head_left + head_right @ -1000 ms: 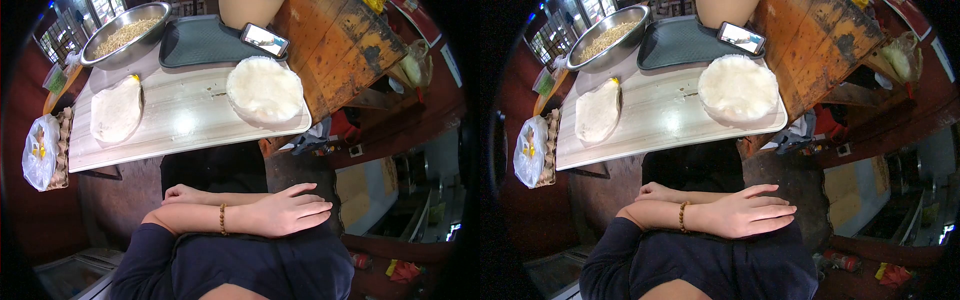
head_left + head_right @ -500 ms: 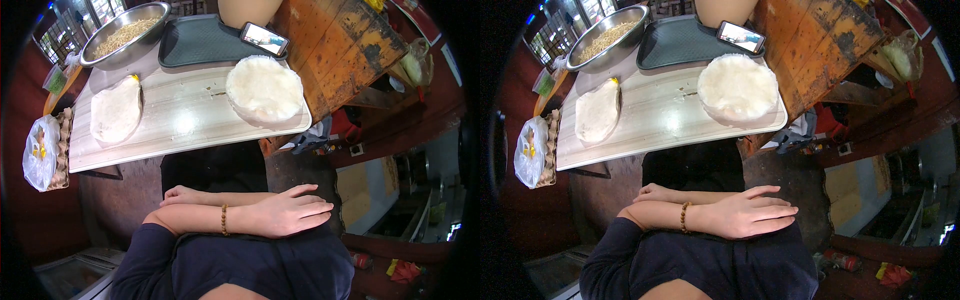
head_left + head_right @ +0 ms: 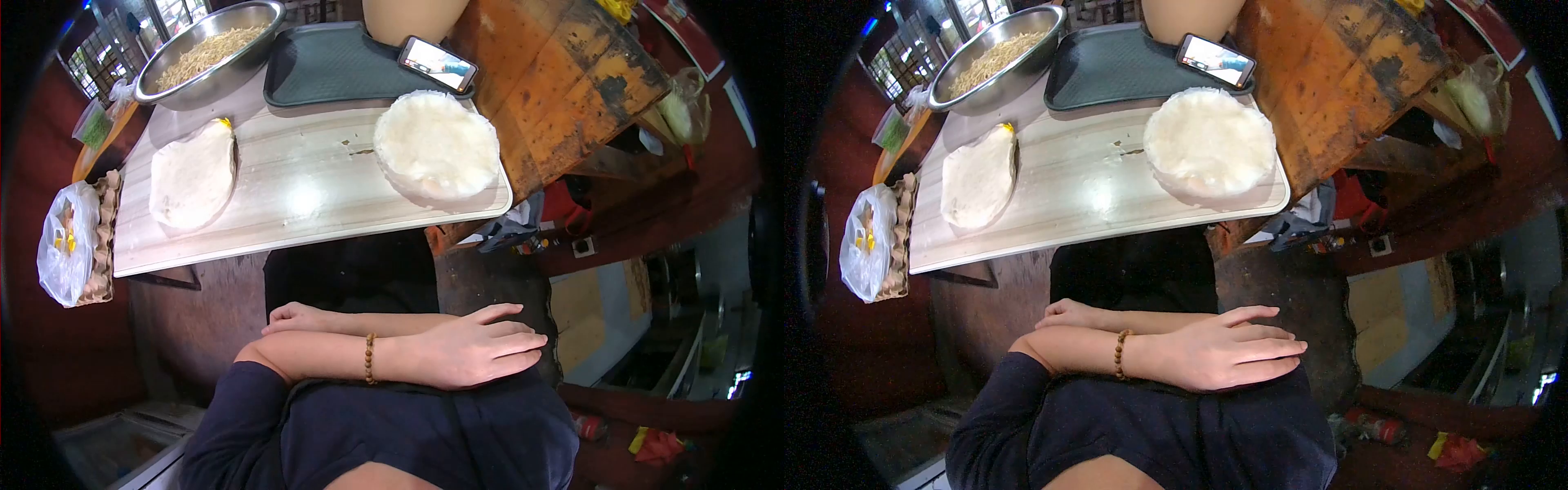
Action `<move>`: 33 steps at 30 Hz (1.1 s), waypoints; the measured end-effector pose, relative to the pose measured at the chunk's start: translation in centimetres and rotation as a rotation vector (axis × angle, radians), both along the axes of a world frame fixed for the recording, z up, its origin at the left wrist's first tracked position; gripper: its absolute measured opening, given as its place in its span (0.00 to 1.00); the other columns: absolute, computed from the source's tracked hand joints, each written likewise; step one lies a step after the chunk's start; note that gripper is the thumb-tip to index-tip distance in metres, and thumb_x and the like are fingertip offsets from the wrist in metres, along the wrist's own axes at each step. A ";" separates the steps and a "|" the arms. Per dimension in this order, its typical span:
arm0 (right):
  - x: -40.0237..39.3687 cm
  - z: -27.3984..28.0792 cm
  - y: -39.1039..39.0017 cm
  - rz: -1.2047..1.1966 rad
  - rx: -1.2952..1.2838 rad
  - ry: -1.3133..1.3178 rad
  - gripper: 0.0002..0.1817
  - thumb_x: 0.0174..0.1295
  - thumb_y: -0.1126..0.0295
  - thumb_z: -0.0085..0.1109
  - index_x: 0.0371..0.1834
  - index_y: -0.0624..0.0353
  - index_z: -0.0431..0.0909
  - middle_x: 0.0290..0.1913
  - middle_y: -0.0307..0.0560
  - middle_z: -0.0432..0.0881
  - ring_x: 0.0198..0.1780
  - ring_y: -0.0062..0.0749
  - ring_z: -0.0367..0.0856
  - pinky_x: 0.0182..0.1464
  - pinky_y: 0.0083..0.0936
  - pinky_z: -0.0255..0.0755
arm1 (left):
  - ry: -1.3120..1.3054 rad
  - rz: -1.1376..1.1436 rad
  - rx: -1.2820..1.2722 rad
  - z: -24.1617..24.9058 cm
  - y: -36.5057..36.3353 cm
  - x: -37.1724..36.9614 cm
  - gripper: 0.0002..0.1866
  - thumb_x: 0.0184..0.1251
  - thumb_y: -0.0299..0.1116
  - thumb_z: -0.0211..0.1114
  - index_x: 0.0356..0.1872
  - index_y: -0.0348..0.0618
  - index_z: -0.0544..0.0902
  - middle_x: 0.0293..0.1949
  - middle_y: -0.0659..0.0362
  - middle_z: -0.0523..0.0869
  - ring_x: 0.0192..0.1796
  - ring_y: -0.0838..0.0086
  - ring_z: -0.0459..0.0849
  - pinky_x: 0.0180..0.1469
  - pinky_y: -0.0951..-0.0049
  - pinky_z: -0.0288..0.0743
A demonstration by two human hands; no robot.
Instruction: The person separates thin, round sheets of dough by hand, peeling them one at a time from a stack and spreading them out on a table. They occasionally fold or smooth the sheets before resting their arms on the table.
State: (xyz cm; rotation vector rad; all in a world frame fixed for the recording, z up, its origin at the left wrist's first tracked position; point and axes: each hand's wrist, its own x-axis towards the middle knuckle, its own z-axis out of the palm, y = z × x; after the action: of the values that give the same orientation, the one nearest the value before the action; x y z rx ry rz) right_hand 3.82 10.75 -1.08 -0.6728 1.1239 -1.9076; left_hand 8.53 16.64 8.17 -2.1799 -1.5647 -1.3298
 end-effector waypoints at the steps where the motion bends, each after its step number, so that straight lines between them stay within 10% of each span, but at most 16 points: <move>1: -0.1 0.0 0.0 0.006 0.004 -0.003 0.11 0.67 0.64 0.54 0.29 0.56 0.75 0.25 0.36 0.74 0.28 0.21 0.75 0.31 0.18 0.69 | -0.001 -0.007 0.000 0.0 0.0 0.0 0.20 0.60 0.30 0.57 0.53 0.35 0.77 0.59 0.51 0.75 0.60 0.64 0.75 0.68 0.52 0.61; 11: -0.4 -2.8 -0.4 0.151 0.057 -0.095 0.11 0.67 0.64 0.55 0.28 0.56 0.74 0.24 0.35 0.73 0.27 0.21 0.74 0.29 0.17 0.68 | 0.181 0.324 0.099 1.4 -3.1 -4.6 0.14 0.57 0.29 0.61 0.45 0.41 0.80 0.54 0.51 0.78 0.55 0.64 0.78 0.63 0.53 0.67; 16: -1.8 -2.7 2.6 -0.113 0.323 -0.253 0.12 0.66 0.63 0.57 0.27 0.55 0.73 0.23 0.33 0.73 0.23 0.16 0.71 0.25 0.13 0.64 | 0.115 1.289 0.105 1.9 -16.1 -16.2 0.20 0.57 0.25 0.66 0.53 0.43 0.79 0.53 0.52 0.81 0.56 0.59 0.78 0.59 0.64 0.70; 21: -2.5 -2.8 5.6 -0.173 0.282 -0.240 0.12 0.65 0.62 0.58 0.28 0.55 0.74 0.24 0.33 0.74 0.25 0.15 0.71 0.27 0.14 0.65 | -0.033 2.041 -0.210 -5.9 -38.8 -29.5 0.29 0.63 0.49 0.63 0.54 0.32 0.76 0.52 0.40 0.80 0.58 0.52 0.77 0.61 0.61 0.69; 25: -2.7 -0.3 6.1 -0.090 0.273 0.070 0.12 0.66 0.61 0.57 0.30 0.58 0.74 0.25 0.34 0.75 0.26 0.17 0.71 0.28 0.15 0.65 | -0.985 1.513 0.059 -7.6 -40.9 -30.9 0.27 0.63 0.46 0.65 0.49 0.27 0.77 0.44 0.50 0.85 0.47 0.69 0.83 0.49 0.73 0.76; 33: -10.3 13.3 15.9 -0.920 0.913 1.039 0.08 0.64 0.67 0.55 0.41 0.57 0.80 0.38 0.50 0.82 0.43 0.40 0.81 0.45 0.33 0.74 | -1.178 1.430 0.026 -6.6 -35.3 -26.9 0.27 0.63 0.37 0.67 0.57 0.29 0.72 0.41 0.53 0.84 0.40 0.75 0.82 0.40 0.75 0.78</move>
State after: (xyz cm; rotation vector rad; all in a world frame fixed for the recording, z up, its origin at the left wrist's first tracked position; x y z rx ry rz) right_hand -6.50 26.64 12.20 -0.6300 3.1018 -1.2740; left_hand -18.38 -18.71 1.59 0.3368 -2.3999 -1.8026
